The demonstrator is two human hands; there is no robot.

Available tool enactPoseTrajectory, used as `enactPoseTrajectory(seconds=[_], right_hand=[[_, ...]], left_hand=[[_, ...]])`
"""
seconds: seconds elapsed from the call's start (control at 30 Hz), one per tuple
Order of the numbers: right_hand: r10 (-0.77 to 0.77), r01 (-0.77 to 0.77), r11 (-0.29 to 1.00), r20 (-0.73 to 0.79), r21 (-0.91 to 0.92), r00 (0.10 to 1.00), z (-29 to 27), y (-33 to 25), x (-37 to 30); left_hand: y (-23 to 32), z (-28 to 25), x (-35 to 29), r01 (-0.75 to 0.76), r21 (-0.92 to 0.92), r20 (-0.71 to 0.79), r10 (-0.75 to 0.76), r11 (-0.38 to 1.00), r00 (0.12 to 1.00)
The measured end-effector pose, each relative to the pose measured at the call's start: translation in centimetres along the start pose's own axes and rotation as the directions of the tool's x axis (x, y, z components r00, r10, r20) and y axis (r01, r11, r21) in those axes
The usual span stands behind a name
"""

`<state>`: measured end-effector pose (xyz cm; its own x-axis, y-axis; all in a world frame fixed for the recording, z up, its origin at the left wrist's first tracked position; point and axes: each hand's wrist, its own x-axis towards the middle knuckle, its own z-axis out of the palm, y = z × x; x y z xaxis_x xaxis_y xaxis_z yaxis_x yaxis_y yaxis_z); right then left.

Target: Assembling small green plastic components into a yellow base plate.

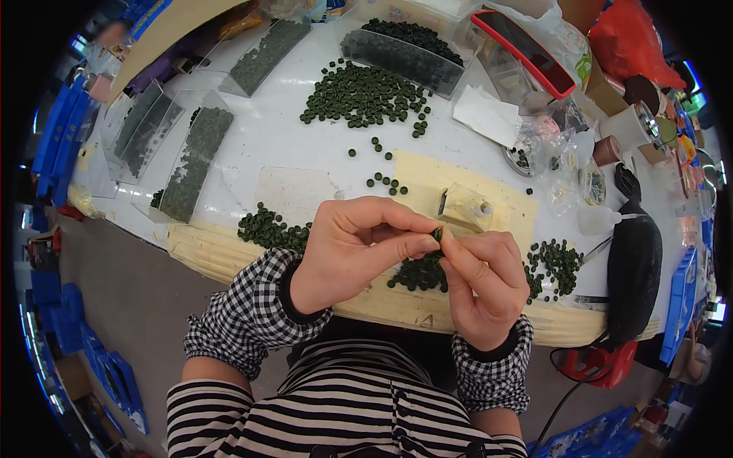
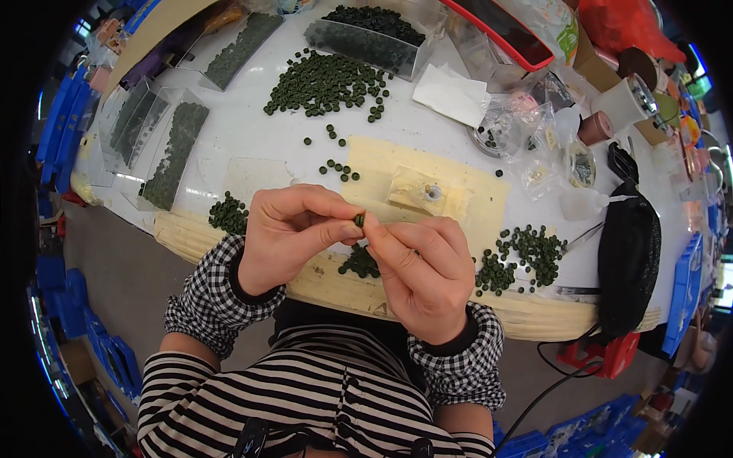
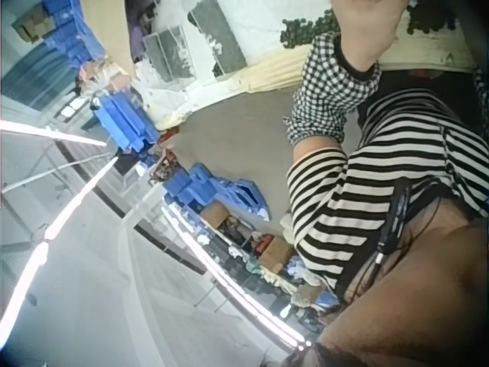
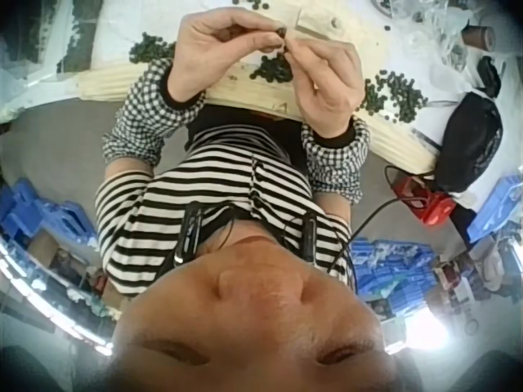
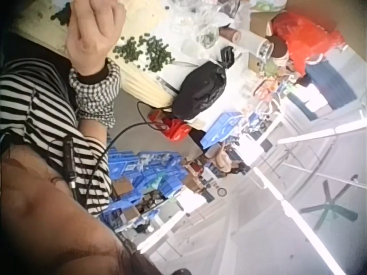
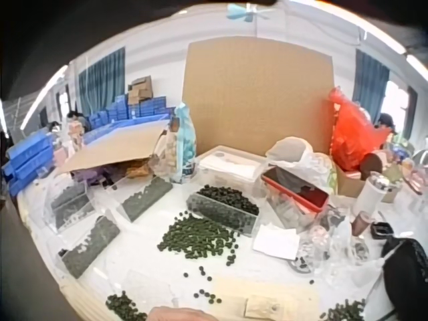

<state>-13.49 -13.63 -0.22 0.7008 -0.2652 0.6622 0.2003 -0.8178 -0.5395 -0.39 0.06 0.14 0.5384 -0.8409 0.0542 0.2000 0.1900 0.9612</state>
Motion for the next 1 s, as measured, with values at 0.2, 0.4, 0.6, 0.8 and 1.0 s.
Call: enactPoseTrajectory(seconds=[0.2,0.4,0.6,0.8,1.0], right_hand=[[-0.007,0.007,1.000,-0.013,0.004,1.000,0.0,0.0,0.1],[-0.020,0.020,1.000,-0.019,-0.003,1.000,0.0,0.1,0.0],[-0.036,0.036,0.999,-0.005,-0.017,0.999,0.0,0.2,-0.1],[-0.047,0.046,0.998,-0.001,-0.030,0.999,0.1,0.3,-0.2],[0.044,-0.052,0.996,-0.101,-0.075,0.994,0.0,0.1,-0.5]], left_hand=[[0.2,0.0,0.1,-0.005,0.033,0.018,0.004,0.999,1.000],[-0.1,0.1,0.1,-0.059,0.062,0.020,0.058,0.996,0.998],[-0.3,-0.1,0.1,-0.044,0.057,0.027,0.043,0.997,0.999],[-0.5,-0.3,0.0,-0.050,0.059,0.020,0.049,0.997,0.999],[0.9,-0.6,1.0,-0.028,0.294,-0.012,0.033,0.955,0.999]])
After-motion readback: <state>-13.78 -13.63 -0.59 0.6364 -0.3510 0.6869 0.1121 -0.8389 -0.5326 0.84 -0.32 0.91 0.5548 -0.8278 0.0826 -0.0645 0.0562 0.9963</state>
